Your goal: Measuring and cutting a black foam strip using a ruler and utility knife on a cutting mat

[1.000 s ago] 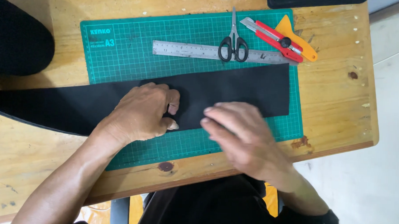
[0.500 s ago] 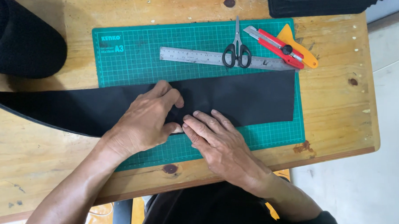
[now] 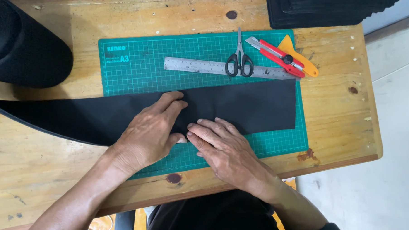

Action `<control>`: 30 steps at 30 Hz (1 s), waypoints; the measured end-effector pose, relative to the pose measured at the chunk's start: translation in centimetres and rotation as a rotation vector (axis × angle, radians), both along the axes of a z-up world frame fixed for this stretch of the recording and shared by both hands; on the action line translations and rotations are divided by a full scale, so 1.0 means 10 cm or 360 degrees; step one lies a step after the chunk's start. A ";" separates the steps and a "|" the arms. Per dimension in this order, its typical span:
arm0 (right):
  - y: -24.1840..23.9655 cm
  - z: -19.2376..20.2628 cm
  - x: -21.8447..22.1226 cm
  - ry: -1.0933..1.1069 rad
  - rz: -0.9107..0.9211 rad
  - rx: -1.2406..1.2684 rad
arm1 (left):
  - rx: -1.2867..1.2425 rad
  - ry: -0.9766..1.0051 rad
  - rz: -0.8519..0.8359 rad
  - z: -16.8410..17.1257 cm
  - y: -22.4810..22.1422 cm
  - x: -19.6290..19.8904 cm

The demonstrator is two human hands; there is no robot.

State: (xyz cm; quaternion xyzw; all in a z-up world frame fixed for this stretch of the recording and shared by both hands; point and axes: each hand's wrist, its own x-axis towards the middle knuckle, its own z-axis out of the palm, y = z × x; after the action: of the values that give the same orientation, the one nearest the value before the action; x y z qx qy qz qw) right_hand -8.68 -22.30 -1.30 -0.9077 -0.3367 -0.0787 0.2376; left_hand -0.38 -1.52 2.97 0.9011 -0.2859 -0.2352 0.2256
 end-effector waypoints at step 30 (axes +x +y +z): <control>-1.36 -0.16 -0.35 0.0032 -0.0781 -0.0471 | -0.0013 0.0207 0.0165 0.08 -0.02 0.10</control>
State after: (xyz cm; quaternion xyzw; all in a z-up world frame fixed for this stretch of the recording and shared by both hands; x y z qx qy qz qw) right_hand -12.16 -35.92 -2.89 -0.9876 -0.1125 -0.0747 0.0798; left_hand 0.62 -1.75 3.78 0.8967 -0.2245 -0.2799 0.2593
